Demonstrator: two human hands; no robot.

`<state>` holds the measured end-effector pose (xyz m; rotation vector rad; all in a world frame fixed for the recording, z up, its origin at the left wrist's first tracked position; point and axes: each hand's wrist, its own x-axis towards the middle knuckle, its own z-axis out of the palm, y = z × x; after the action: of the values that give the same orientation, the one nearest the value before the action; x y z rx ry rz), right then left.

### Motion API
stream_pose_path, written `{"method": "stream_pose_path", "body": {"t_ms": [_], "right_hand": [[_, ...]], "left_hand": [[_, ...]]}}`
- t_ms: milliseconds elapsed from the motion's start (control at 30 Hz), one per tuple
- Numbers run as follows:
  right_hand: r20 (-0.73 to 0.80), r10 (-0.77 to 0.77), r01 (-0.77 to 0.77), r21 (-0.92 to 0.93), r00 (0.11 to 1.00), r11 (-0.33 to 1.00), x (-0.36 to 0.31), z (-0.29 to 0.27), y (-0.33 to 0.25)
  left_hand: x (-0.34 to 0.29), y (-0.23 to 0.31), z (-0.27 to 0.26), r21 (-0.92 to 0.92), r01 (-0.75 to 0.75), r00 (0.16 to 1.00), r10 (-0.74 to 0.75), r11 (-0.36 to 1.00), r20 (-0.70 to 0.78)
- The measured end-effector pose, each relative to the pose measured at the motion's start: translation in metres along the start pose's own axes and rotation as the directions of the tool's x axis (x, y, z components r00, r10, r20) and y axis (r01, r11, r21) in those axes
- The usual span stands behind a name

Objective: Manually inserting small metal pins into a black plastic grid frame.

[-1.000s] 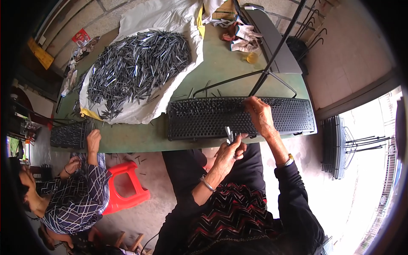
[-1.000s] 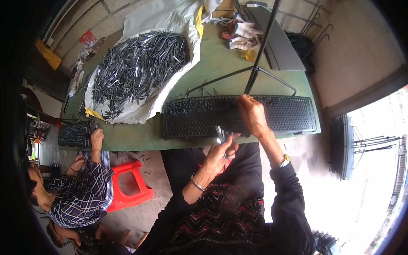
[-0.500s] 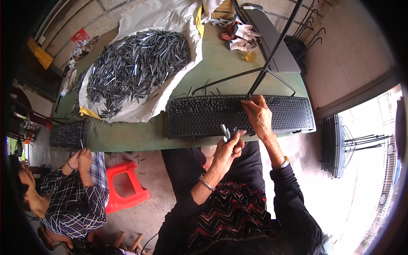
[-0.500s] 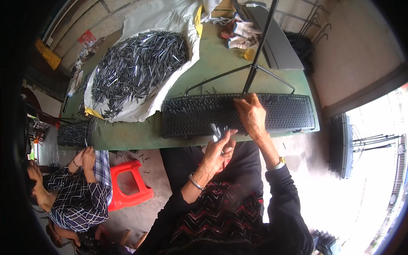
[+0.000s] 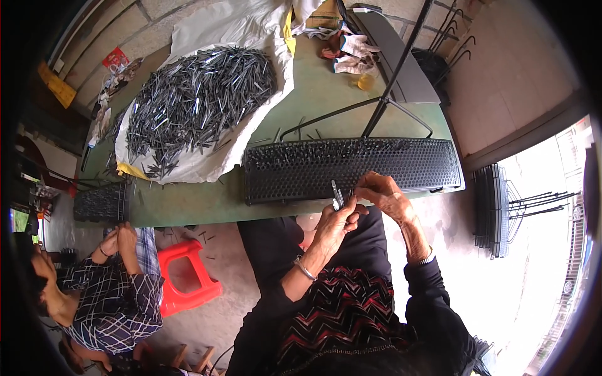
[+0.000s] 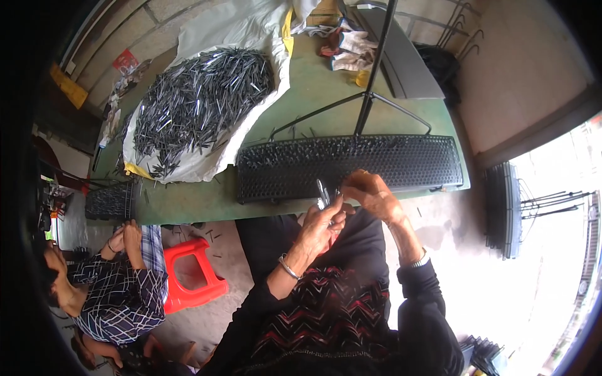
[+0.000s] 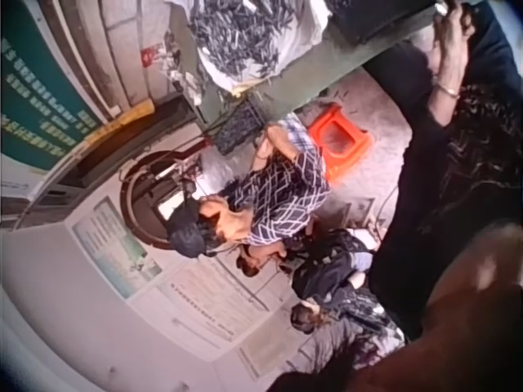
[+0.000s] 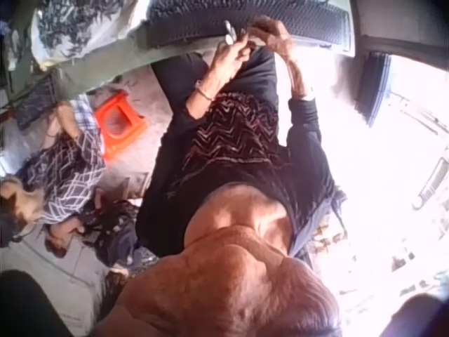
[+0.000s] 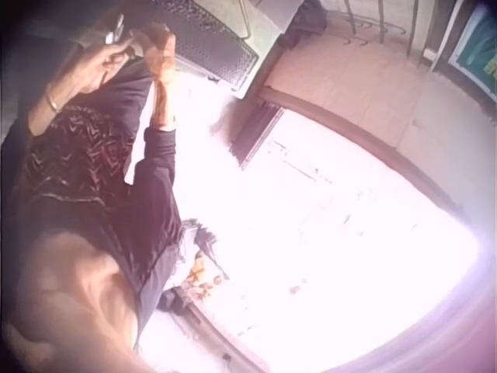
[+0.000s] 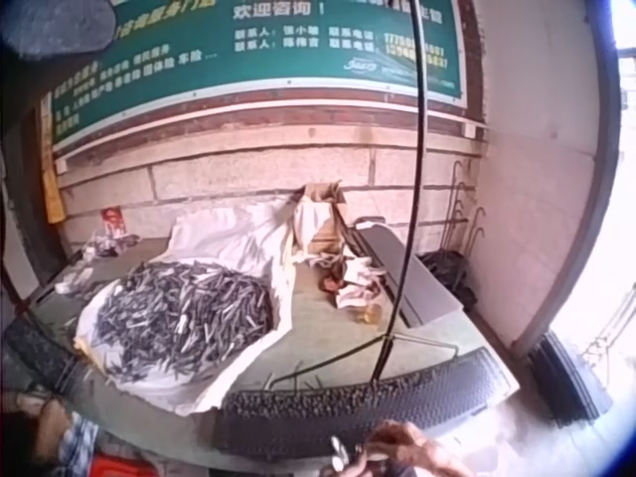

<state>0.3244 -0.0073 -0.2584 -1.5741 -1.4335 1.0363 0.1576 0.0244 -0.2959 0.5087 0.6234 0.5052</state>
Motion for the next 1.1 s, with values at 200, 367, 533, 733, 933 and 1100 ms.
{"method": "stream_pose_path", "body": {"t_ms": [200, 367, 533, 733, 933, 1100], "right_hand": [[-0.314, 0.119, -0.108, 0.052, 0.942, 0.993, 0.003, 0.007, -0.004], [-0.660, -0.269, 0.035, -0.345, 0.701, 0.938, 0.028, 0.002, 0.009], [-0.658, -0.351, 0.045, -0.435, 0.666, 0.899, 0.053, 0.001, 0.032], [-0.561, -0.458, 0.037, -0.604, 0.690, 0.796, 0.058, 0.011, 0.027], [-0.530, -0.407, -0.014, -0.621, 0.745, 0.784, 0.053, 0.005, 0.009], [-0.505, -0.348, 0.005, -0.562, 0.790, 0.827, 0.044, -0.002, 0.010]], "left_hand": [[0.002, -0.001, -0.001, -0.007, 0.031, 0.999, -0.032, 0.999, -0.036], [0.006, -0.004, -0.002, -0.043, 0.030, 0.999, -0.032, 0.999, -0.032], [0.009, -0.006, -0.004, -0.039, 0.038, 0.999, -0.039, 0.999, -0.022], [0.005, -0.003, -0.004, -0.049, 0.012, 1.000, -0.012, 0.999, -0.003], [0.004, 0.000, 0.001, -0.051, 0.023, 1.000, -0.024, 0.998, -0.020], [0.002, 0.000, 0.004, -0.055, 0.032, 0.999, -0.033, 0.998, -0.025]]}}
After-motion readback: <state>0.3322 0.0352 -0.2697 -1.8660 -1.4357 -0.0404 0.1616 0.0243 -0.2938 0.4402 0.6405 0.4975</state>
